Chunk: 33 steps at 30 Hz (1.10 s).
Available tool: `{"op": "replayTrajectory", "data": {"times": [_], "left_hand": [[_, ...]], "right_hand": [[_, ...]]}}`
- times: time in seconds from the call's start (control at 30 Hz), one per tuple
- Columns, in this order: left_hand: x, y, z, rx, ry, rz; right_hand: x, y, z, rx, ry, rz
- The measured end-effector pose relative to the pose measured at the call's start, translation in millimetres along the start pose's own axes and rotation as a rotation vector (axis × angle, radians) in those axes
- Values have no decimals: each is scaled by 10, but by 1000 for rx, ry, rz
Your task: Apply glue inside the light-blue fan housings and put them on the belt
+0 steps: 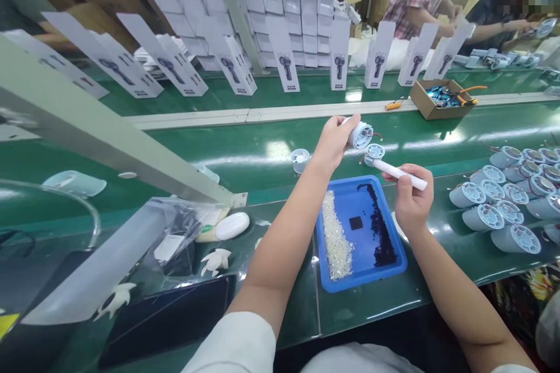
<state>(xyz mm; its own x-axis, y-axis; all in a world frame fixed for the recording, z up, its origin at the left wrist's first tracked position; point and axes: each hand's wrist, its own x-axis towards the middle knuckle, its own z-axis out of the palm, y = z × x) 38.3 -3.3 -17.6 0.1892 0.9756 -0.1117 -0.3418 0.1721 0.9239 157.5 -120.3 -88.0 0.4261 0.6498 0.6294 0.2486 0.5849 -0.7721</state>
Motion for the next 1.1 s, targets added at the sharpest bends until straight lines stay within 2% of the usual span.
{"op": "replayTrajectory", "data": {"times": [0.27,0.57,0.77,1.1], "left_hand": [[-32,-90,31,228,-56,73],[-50,-83,68,173,-107,28],[-59,-67,70,133,-69,34],[-102,-61,108,142,-82,16]], "right_hand": [[28,21,39,28,12,85],[15,50,26,23,20,91],[19,25,15,2,30,64],[28,20,16,-21,16,29]]}}
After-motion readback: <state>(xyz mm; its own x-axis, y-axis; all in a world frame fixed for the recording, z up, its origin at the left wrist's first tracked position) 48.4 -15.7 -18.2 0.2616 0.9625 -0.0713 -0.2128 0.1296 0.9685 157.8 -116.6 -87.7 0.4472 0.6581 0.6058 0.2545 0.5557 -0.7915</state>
